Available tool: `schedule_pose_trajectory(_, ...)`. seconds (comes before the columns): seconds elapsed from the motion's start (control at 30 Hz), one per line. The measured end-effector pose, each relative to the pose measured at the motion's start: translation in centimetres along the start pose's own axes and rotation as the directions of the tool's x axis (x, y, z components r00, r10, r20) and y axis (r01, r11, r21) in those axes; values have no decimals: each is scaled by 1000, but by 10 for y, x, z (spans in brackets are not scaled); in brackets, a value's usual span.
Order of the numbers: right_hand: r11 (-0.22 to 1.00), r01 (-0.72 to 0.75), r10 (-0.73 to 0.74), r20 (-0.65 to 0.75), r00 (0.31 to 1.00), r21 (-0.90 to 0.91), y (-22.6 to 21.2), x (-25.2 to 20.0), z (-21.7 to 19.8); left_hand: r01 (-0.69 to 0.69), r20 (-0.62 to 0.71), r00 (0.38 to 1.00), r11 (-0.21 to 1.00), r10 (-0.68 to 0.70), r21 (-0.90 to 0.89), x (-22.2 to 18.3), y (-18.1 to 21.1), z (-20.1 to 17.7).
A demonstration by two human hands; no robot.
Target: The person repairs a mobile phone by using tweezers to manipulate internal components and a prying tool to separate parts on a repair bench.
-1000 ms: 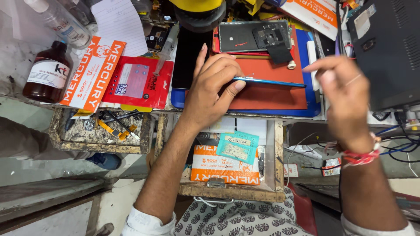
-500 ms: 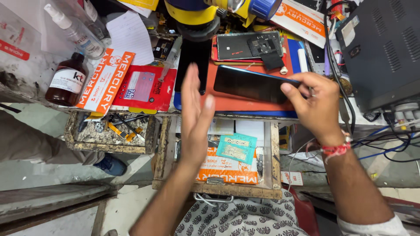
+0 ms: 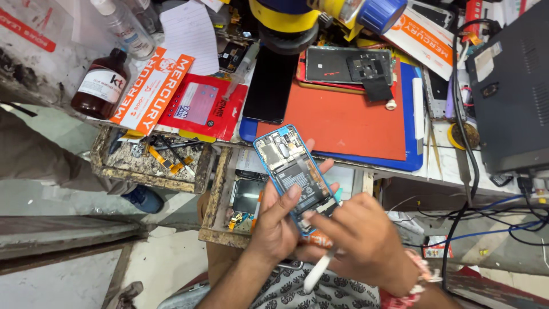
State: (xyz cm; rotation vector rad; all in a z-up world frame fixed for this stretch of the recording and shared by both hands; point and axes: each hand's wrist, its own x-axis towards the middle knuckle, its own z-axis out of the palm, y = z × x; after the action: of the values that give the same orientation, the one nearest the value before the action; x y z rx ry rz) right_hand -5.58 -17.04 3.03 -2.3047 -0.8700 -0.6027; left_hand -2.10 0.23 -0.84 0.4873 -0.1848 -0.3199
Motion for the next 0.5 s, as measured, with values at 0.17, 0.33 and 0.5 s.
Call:
schedule_pose_trajectory(0.17,905,-342,352,-7,936,-252,37,25,-23,34,-38,999,999,-32,42,-10,11,2)
schedule_pose_trajectory(0.33,801,-202,250,9,968,-563,85,61,-11,103,-60,993,989,-97,106,-24,8,14)
schedule_pose_trajectory(0.5,807,-149,93,-126,988,-571,56,69,-17,135,-71,990,978,-125,159,-30,4,21)
